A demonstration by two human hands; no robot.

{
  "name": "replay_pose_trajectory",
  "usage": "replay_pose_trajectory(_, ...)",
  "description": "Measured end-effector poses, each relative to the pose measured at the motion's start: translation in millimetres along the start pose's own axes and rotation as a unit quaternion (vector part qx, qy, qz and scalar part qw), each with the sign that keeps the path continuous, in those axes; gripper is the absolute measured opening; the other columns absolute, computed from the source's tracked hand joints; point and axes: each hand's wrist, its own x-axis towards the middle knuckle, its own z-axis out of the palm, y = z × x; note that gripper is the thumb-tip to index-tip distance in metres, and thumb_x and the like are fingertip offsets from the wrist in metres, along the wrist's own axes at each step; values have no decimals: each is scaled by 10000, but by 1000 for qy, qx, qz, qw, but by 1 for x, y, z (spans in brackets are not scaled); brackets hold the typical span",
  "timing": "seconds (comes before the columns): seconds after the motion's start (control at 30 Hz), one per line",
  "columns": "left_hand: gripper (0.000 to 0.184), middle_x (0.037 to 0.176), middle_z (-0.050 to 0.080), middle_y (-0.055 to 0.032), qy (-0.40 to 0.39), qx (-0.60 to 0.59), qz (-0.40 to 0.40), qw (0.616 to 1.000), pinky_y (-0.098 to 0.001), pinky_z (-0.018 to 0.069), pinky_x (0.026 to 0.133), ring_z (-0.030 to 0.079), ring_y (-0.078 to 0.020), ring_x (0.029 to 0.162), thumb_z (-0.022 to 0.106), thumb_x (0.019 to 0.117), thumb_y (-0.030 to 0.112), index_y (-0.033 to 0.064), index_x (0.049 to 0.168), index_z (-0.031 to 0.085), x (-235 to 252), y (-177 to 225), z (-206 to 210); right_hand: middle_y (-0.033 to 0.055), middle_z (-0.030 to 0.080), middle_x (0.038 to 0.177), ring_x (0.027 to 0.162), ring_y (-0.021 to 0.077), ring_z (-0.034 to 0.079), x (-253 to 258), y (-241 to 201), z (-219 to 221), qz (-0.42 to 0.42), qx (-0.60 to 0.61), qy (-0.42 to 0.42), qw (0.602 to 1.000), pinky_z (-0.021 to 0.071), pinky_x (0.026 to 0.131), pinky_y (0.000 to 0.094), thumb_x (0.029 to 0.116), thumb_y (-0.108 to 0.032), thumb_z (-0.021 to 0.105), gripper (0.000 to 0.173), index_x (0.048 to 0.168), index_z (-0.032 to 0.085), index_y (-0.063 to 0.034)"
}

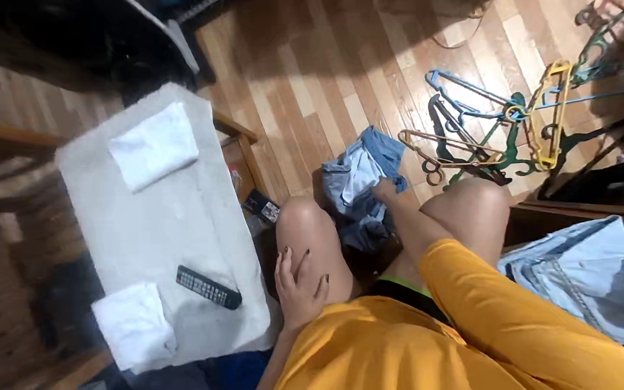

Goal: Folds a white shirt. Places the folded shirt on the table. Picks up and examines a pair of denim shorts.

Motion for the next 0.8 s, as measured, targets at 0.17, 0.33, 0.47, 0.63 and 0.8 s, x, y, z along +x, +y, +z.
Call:
replay_pose_trajectory(0.17,709,1598,368,-197,-8,17,5,1000,-551,299,1217,289,-392,1510,663,811,654,254,1394,619,-5,-8,1,352,281,1590,1466,496,325,24,17,-32,114,55,38,991,324,1164,639,932,-333,711,865,1578,272,37)
replay_pose_trajectory(0.33,706,1614,345,-179,-17,22,6,1000,-549,315,1215,278,-385,1515,707,783,640,282,1387,629,-5,-9,4,244,549,1426,1331,322,541,35,38,-5,53,186,2,981,445,1119,492,998,-139,634,472,1424,510,23)
replay_pose_trajectory(0.47,711,1612,345,-181,-12,17,16,1000,-555,297,1215,274,-384,1514,672,805,641,269,1408,608,0,-7,8,299,594,1349,1301,439,543,31,23,5,45,154,45,986,417,1083,618,1060,-258,502,396,1314,636,16)
replay_pose_trajectory(0.63,703,1607,368,-186,-22,18,15,999,-539,295,1227,267,-374,1524,700,812,641,270,1404,622,-6,-6,1,280,480,1463,1319,384,512,15,36,6,153,454,-7,878,468,1046,559,1082,-261,492,512,1483,396,44)
replay_pose_trajectory(0.8,689,1613,366,-154,4,14,0,1000,-546,305,1216,276,-363,1519,686,809,641,298,1402,621,-13,-8,14,304,526,1406,1295,398,535,12,7,11,92,473,140,865,454,1067,558,1040,-245,578,491,1417,498,60)
